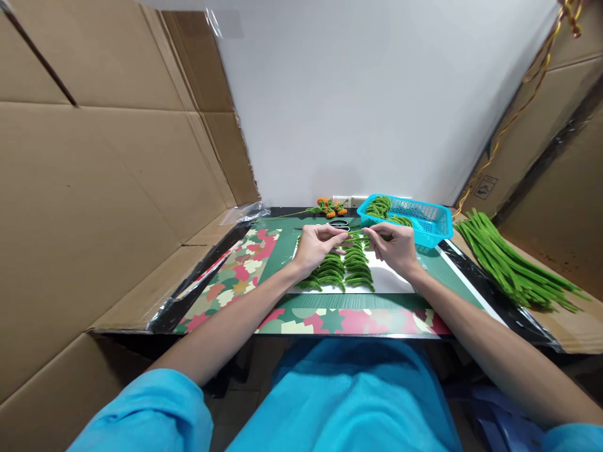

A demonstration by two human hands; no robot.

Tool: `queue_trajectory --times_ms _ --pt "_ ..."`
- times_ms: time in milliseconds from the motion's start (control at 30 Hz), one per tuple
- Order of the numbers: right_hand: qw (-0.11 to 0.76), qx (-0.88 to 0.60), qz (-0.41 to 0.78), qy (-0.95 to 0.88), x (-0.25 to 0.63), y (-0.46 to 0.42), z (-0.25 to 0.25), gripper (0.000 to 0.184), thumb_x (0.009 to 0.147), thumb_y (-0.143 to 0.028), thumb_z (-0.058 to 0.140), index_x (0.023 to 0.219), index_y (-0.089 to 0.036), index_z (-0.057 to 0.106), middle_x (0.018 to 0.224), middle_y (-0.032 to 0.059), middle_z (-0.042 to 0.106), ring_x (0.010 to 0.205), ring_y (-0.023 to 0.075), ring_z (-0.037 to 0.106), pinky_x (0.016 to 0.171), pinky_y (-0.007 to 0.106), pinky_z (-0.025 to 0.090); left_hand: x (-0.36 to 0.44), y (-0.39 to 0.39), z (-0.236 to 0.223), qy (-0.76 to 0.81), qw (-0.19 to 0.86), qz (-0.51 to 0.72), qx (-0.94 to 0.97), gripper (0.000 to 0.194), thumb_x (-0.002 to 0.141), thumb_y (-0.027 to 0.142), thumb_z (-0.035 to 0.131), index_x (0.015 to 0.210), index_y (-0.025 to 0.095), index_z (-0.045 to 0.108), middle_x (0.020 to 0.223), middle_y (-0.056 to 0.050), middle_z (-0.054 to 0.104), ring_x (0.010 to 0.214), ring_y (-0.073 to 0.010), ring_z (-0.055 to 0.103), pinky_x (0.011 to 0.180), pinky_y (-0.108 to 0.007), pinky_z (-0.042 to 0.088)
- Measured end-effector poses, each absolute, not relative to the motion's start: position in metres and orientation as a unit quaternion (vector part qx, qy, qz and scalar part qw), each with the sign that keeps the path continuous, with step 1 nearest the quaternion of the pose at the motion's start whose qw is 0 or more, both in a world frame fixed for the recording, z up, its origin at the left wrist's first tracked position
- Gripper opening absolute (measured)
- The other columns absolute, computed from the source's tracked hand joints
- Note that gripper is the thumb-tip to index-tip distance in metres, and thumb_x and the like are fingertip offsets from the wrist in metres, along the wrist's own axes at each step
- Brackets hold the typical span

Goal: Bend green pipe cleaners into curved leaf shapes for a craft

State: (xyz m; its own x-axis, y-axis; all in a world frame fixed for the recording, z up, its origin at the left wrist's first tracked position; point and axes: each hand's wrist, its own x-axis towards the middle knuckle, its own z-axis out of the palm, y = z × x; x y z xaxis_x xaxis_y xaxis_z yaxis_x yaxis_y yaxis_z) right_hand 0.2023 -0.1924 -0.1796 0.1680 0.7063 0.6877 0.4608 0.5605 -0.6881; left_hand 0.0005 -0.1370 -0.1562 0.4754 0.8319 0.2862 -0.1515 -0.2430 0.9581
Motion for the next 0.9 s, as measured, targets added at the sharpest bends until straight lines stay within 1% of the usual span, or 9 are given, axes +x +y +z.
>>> queue_trajectory --times_ms 100,200,333,400,500,633,733,833,900 --pt "0.599 -0.46 0.1 -0.648 0.204 -0.192 -0.18 0.036 0.093 -0.055 0.07 0.08 -0.021 0.074 0.054 -0.0003 0.065 0.038 0.015 0.057 0.038 0.028 0.045 0.0 -0.133 -0.155 0.258 0.556 0.44 0.656 0.044 0.072 0.05 0.09 0.09 0.012 0.076 0.094 -0.013 0.083 0.084 -0.0291 0.081 0.066 -0.036 0.068" --pt "0.596 -0.464 0.088 -0.649 0.207 -0.19 -0.18 0.035 0.093 -0.053 0.07 0.081 -0.021 0.074 0.056 0.0003 0.068 0.04 0.0151 0.059 0.042 0.028 0.047 0.001 -0.127 -0.156 0.254 0.558 0.429 0.663 0.043 0.078 0.052 0.085 0.094 0.014 0.075 0.095 -0.012 0.083 0.084 -0.0276 0.081 0.064 -0.033 0.066" --pt "0.608 -0.471 0.064 -0.636 0.211 -0.188 -0.18 0.032 0.093 -0.05 0.071 0.083 -0.021 0.075 0.062 0.0024 0.071 0.046 0.0158 0.062 0.043 0.027 0.047 0.0 -0.12 -0.16 0.255 0.553 0.416 0.675 0.042 0.085 0.055 0.078 0.099 0.015 0.076 0.096 -0.011 0.083 0.08 -0.0246 0.08 0.06 -0.028 0.063" --pt "0.612 -0.474 0.054 -0.63 0.213 -0.188 -0.179 0.031 0.093 -0.05 0.07 0.084 -0.02 0.075 0.065 0.0034 0.072 0.05 0.0165 0.065 0.043 0.027 0.046 -0.001 -0.118 -0.161 0.26 0.546 0.415 0.68 0.042 0.085 0.055 0.077 0.099 0.015 0.076 0.09 -0.011 0.083 0.073 -0.0223 0.079 0.054 -0.025 0.058" --pt "0.612 -0.476 0.045 -0.63 0.216 -0.187 -0.179 0.031 0.093 -0.049 0.071 0.085 -0.02 0.075 0.071 0.0054 0.075 0.059 0.0183 0.069 0.045 0.026 0.047 -0.005 -0.114 -0.161 0.267 0.538 0.419 0.681 0.045 0.084 0.057 0.078 0.097 0.014 0.075 0.08 -0.011 0.081 0.056 -0.0171 0.072 0.043 -0.022 0.049" --pt "0.604 -0.475 0.043 -0.638 0.218 -0.189 -0.179 0.029 0.093 -0.048 0.071 0.087 -0.02 0.075 0.078 0.0069 0.078 0.067 0.0201 0.073 0.047 0.026 0.05 -0.008 -0.112 -0.158 0.264 0.536 0.427 0.679 0.049 0.08 0.059 0.081 0.095 0.013 0.073 0.072 -0.009 0.078 0.044 -0.0132 0.064 0.036 -0.02 0.042" --pt "0.593 -0.467 0.051 -0.654 0.218 -0.189 -0.179 0.028 0.093 -0.047 0.071 0.088 -0.02 0.076 0.08 0.0066 0.078 0.068 0.0202 0.074 0.051 0.027 0.054 -0.009 -0.112 -0.158 0.259 0.535 0.439 0.674 0.049 0.079 0.058 0.083 0.094 0.012 0.071 0.076 -0.009 0.079 0.046 -0.0138 0.067 0.036 -0.02 0.041" --pt "0.582 -0.459 0.057 -0.669 0.218 -0.188 -0.178 0.027 0.092 -0.047 0.073 0.088 -0.02 0.076 0.082 0.0059 0.079 0.07 0.0204 0.075 0.057 0.029 0.058 -0.008 -0.114 -0.158 0.256 0.541 0.446 0.666 0.05 0.079 0.057 0.083 0.095 0.012 0.069 0.086 -0.013 0.081 0.052 -0.0165 0.072 0.039 -0.02 0.045" --pt "0.575 -0.458 0.057 -0.675 0.218 -0.188 -0.178 0.027 0.091 -0.047 0.073 0.086 -0.021 0.076 0.082 0.0059 0.079 0.071 0.021 0.075 0.06 0.03 0.059 -0.007 -0.115 -0.158 0.255 0.548 0.446 0.661 0.051 0.08 0.058 0.082 0.098 0.012 0.067 0.092 -0.016 0.082 0.056 -0.0177 0.074 0.041 -0.02 0.048"
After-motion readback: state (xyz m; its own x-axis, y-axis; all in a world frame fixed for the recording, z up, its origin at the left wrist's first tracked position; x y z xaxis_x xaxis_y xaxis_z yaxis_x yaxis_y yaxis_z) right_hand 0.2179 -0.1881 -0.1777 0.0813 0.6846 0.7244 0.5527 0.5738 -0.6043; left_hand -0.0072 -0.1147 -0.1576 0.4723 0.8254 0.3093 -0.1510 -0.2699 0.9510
